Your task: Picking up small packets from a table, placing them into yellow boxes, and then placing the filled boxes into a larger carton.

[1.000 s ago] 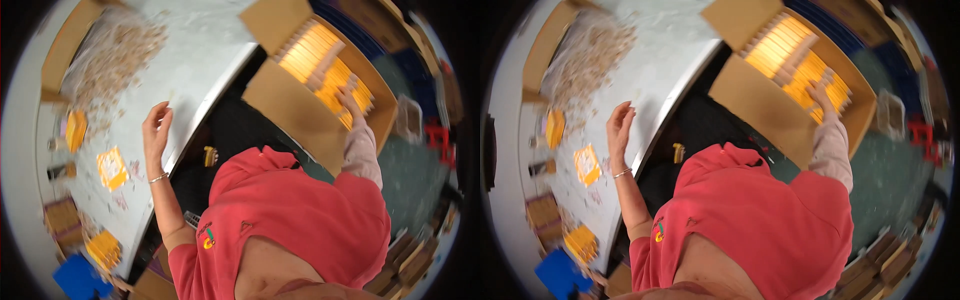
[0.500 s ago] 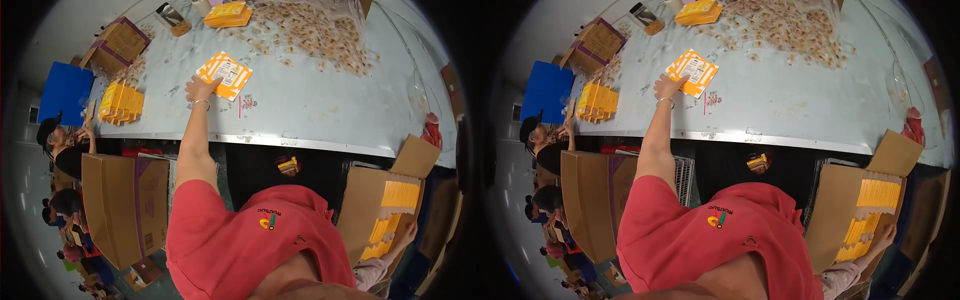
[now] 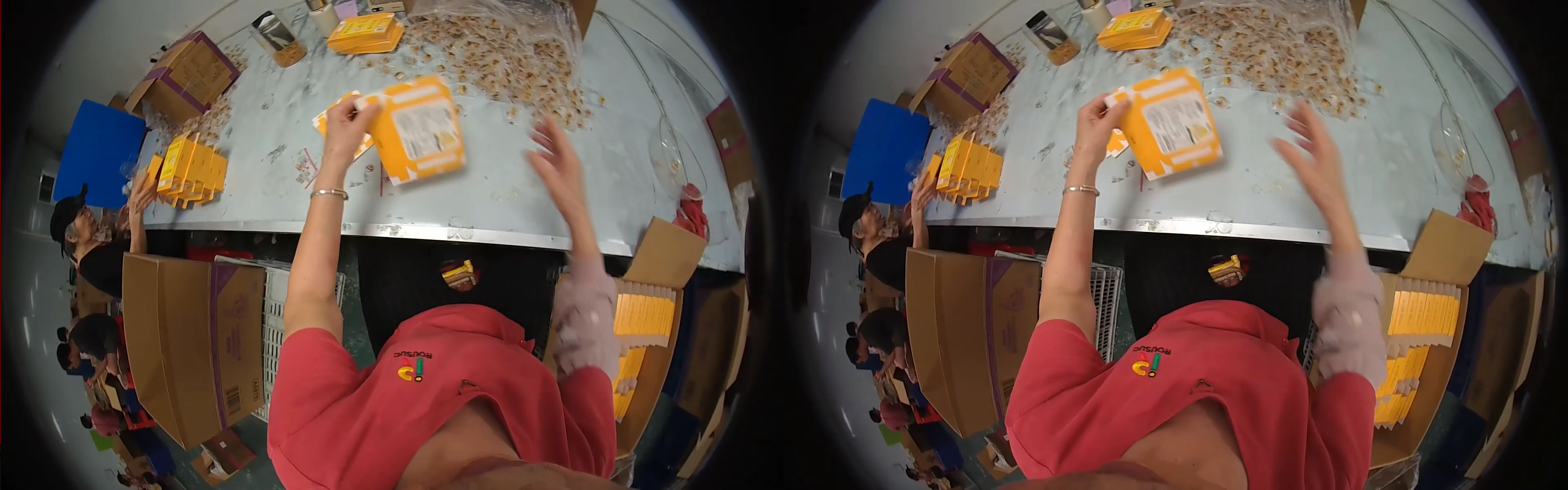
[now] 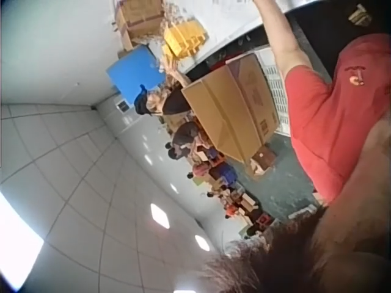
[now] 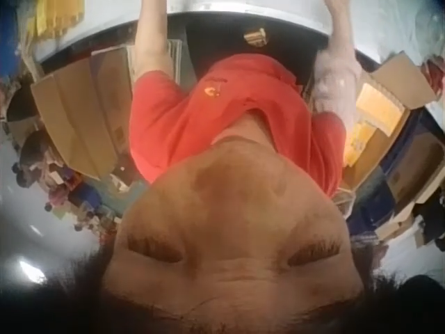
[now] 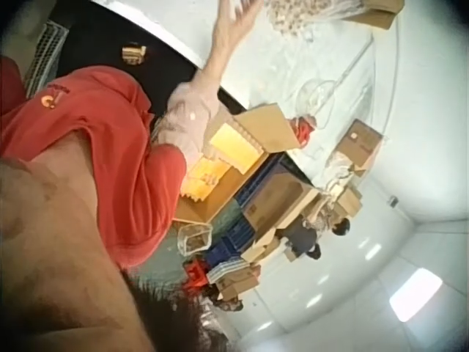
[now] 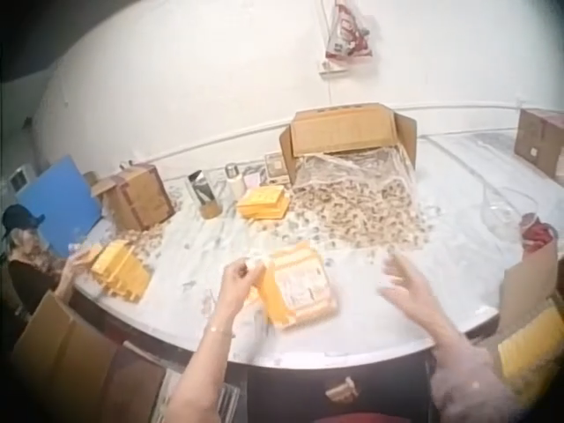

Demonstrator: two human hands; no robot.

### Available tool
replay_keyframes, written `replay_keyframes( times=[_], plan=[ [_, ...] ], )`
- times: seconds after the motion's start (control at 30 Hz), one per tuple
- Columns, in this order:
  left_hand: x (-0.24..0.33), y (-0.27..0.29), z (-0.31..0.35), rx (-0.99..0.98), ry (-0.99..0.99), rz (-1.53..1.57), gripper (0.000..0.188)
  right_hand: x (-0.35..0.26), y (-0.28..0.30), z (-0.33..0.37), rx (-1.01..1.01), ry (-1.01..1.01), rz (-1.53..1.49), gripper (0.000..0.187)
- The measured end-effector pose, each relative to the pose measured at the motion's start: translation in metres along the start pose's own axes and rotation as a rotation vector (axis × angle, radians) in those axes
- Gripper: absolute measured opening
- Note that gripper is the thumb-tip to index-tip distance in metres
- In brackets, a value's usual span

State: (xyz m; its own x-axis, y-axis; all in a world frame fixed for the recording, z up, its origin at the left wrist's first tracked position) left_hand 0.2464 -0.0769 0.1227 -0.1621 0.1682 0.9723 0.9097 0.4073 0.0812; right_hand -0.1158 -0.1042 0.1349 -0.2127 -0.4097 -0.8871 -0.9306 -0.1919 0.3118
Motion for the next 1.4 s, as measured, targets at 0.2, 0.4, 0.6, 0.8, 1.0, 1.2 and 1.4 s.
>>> replay_keyframes(
  times=[0.2,0.4,0.6,0.8,1.0,1.2,1.4],
  plan=[
    [0.017,-0.093,0.067,-0.183,0.023,0.057,0.018,0.043,-0.081,-0.019,0.000,-0.297,-0.997,0.041],
    [0.008,-0.106,0.076,-0.125,-0.119,-0.105,0.017,-0.036,-0.004,-0.007,0.384,0.312,0.405,0.038],
    [0.040,-0.123,0.080,-0.199,-0.242,-0.391,0.012,-0.048,-0.032,-0.010,0.013,0.507,0.966,0.045],
    [0.050,-0.126,0.082,-0.187,-0.281,-0.502,0.014,-0.051,-0.028,-0.008,0.101,0.481,0.827,0.035],
    [0.037,-0.120,0.085,-0.122,-0.244,-0.583,0.017,-0.028,-0.035,-0.022,-0.047,0.385,0.811,0.020],
    [0.050,-0.139,0.091,-0.138,-0.495,-0.814,0.035,0.035,-0.038,-0.032,-0.025,-0.133,-0.343,0.013],
    [0.000,-0.170,0.091,-0.574,0.003,-0.196,0.039,-0.034,-0.041,-0.036,-0.153,0.088,-0.205,0.010]
  ],
)
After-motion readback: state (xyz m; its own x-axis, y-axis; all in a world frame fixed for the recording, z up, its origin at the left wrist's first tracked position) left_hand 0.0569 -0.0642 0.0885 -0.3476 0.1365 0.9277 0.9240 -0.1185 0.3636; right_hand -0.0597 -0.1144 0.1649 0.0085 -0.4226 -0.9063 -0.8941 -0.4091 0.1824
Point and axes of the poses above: each hand's wrist, its own z-axis away from the middle knuckle, its own y-axis out of the back of the hand, x = y × z, the point moved 9 cm from there along -z, towards the middle knuckle, and after that the axes turned 2 degrees about z, right-handed, at the moved point
